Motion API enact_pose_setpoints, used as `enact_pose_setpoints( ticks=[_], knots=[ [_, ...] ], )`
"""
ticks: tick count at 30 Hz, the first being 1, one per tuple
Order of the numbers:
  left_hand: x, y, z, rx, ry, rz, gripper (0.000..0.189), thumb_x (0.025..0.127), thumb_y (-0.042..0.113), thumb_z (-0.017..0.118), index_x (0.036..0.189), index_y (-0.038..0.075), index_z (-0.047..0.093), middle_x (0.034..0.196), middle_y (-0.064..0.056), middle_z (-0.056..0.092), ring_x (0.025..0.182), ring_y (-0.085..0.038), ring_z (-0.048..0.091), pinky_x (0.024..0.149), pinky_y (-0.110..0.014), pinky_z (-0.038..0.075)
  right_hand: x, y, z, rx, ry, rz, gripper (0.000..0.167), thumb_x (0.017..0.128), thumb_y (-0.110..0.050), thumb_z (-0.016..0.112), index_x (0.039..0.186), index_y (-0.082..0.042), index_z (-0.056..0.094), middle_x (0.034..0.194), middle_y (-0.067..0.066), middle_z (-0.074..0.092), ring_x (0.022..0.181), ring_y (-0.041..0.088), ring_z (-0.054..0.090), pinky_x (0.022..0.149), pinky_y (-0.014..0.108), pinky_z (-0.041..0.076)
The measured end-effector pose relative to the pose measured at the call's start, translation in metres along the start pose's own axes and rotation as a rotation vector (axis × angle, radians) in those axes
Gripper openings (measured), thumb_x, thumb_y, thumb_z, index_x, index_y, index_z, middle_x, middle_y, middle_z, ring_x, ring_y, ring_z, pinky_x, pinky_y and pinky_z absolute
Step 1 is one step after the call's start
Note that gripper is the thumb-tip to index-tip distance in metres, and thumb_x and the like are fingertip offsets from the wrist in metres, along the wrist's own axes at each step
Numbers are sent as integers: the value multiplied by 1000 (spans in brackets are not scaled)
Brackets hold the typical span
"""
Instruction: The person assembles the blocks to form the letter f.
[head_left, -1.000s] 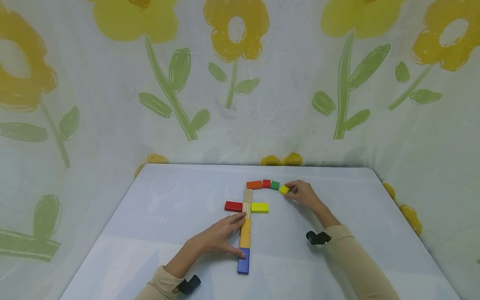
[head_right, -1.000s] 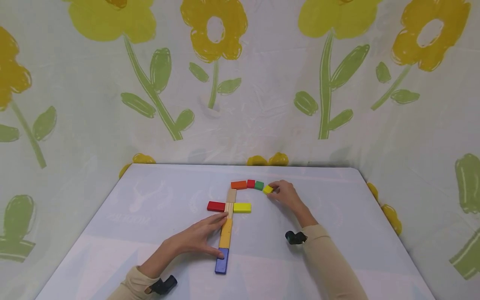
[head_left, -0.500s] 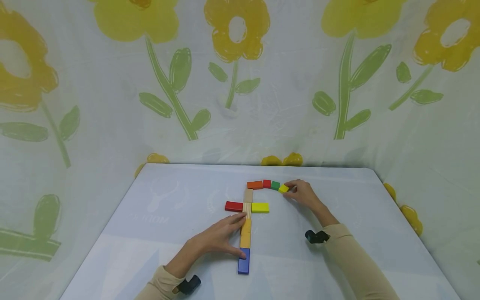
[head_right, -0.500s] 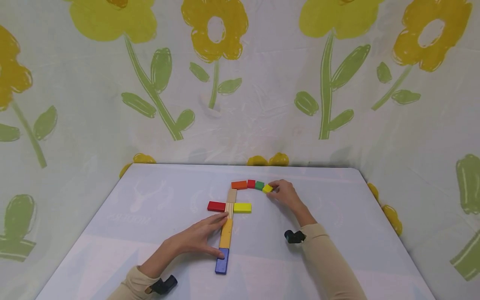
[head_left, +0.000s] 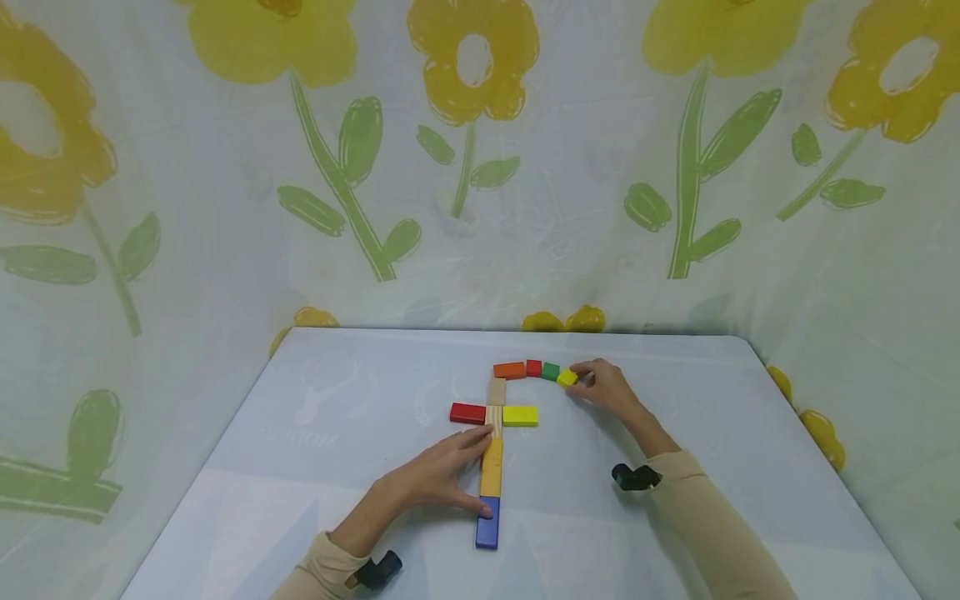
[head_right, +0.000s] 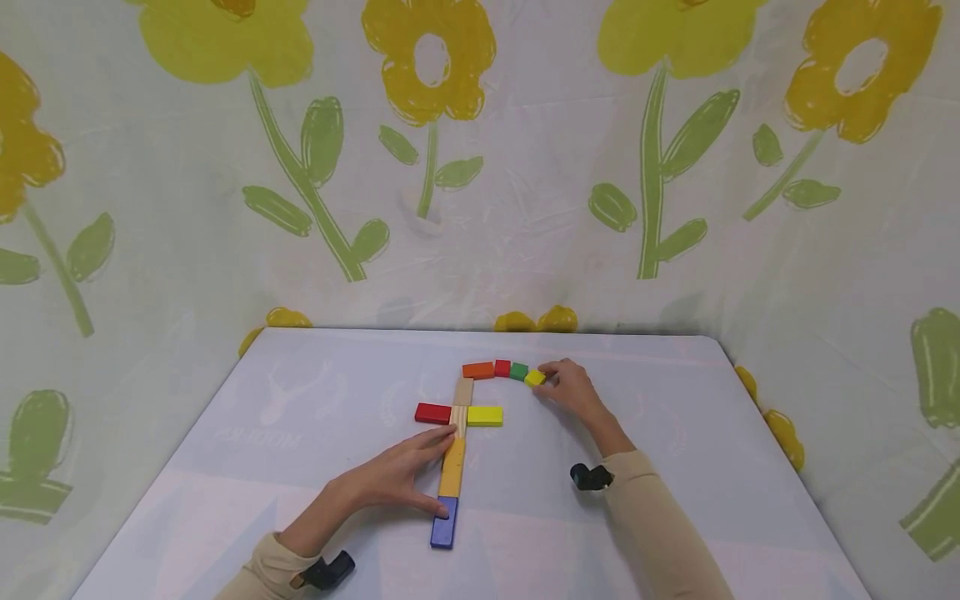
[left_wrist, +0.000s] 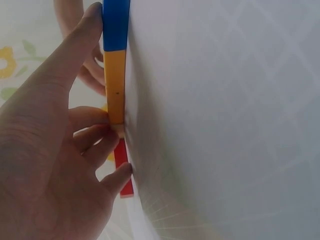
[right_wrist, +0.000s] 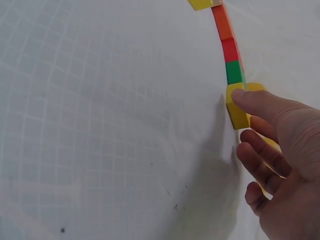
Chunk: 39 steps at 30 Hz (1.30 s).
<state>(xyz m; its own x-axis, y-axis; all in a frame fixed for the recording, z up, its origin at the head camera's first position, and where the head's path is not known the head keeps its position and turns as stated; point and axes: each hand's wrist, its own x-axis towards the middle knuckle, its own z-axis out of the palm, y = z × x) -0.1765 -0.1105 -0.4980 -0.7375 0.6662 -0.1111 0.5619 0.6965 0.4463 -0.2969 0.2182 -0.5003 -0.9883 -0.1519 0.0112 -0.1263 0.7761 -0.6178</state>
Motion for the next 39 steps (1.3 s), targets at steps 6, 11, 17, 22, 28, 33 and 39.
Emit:
enact_pose_setpoints(
  ticks=[6, 11, 17, 22, 28, 33, 39],
  knots=[
    [0, 0, 0, -6, -2, -7, 109, 71, 75, 68, 155, 16, 29, 166, 5, 18, 150, -20, 27, 117, -46, 36, -8, 0, -5, 7, 39, -34, 41, 85, -21, 76, 122, -4, 67, 111, 15, 65, 92, 25, 58, 78, 33, 53],
    [0, 0, 0, -9, -1, -16, 109, 71, 75, 68, 155, 17, 30, 165, 5, 18, 150, -21, 27, 117, -47, 36, -12, 0, -6, 28, 56, -41, 38, 86, -22, 76, 120, -7, 67, 110, 14, 65, 91, 24, 57, 75, 29, 51],
    [1, -1, 1, -18, -5, -27, 108, 71, 75, 69, 155, 18, 30, 165, 6, 18, 150, -21, 26, 117, -47, 36, -17, -5, -5, 48, 57, -69, 35, 85, -24, 77, 116, -9, 68, 107, 11, 68, 88, 22, 57, 73, 26, 50],
    [1, -1, 1, -22, -5, -23, 108, 71, 74, 69, 155, 17, 30, 165, 6, 18, 150, -21, 27, 117, -48, 36, -22, -9, -1, 51, 30, -77, 35, 85, -24, 77, 115, -10, 69, 103, 9, 69, 86, 20, 56, 73, 23, 50],
    [1, -1, 1, -14, -7, -22, 109, 71, 75, 68, 155, 17, 30, 166, 6, 17, 151, -20, 26, 117, -47, 35, -27, -13, 8, 53, -54, -126, 35, 84, -24, 79, 114, -10, 71, 95, 4, 68, 80, 16, 55, 67, 19, 50],
    [1, 0, 0, -16, -12, -33, 109, 71, 75, 68, 155, 17, 30, 166, 6, 17, 151, -21, 25, 117, -47, 35, -30, -19, 16, 51, -125, -155, 34, 83, -24, 79, 113, -10, 72, 91, 1, 68, 78, 14, 55, 68, 19, 50],
    [1, 1, -1, -11, -14, -33, 108, 71, 74, 68, 155, 17, 30, 165, 5, 18, 151, -21, 26, 117, -47, 36, -33, -27, 25, 37, -184, -120, 33, 82, -24, 80, 113, -14, 72, 91, -3, 67, 80, 13, 56, 70, 19, 52]
  ],
)
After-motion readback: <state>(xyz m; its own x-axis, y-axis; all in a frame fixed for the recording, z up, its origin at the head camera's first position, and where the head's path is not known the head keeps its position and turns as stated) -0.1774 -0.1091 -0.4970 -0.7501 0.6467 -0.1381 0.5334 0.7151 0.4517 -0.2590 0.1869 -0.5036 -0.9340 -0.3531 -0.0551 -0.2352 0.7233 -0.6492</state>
